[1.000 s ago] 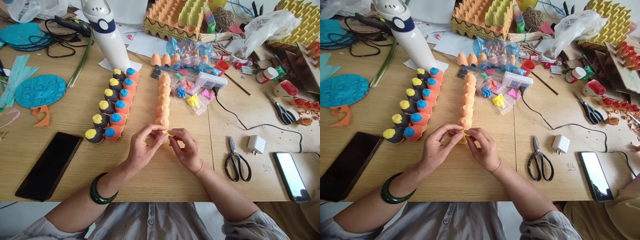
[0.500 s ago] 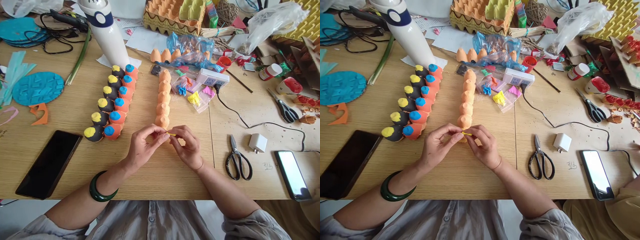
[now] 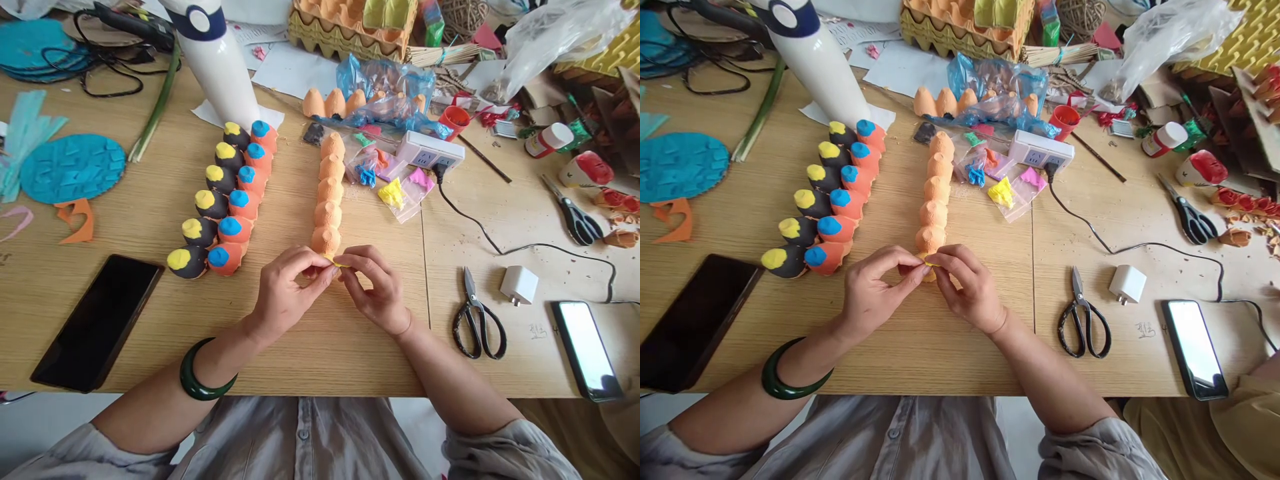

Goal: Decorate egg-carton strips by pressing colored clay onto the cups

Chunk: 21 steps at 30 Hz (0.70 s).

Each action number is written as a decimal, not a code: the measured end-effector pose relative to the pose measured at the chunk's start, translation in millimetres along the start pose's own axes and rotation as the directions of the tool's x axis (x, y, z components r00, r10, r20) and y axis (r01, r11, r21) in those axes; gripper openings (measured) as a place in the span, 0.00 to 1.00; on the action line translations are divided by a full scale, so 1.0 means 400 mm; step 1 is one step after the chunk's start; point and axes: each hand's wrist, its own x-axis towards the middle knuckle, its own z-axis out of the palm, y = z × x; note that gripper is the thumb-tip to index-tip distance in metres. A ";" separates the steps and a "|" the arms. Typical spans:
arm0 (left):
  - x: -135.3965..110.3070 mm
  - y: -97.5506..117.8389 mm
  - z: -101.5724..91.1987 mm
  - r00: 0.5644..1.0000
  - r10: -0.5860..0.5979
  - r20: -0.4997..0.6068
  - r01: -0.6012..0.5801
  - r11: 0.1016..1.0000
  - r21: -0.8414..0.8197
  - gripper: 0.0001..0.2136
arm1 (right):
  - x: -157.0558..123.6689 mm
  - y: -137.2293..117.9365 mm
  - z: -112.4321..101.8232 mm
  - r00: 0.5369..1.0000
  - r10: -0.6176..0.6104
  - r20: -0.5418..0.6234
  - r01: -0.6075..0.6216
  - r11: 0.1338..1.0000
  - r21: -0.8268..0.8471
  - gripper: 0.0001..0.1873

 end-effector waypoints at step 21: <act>0.005 0.006 -0.011 0.996 -0.076 -0.038 0.075 0.997 -0.010 0.04 | 0.005 -0.004 0.007 0.890 0.456 -0.035 -0.390 0.796 0.462 0.08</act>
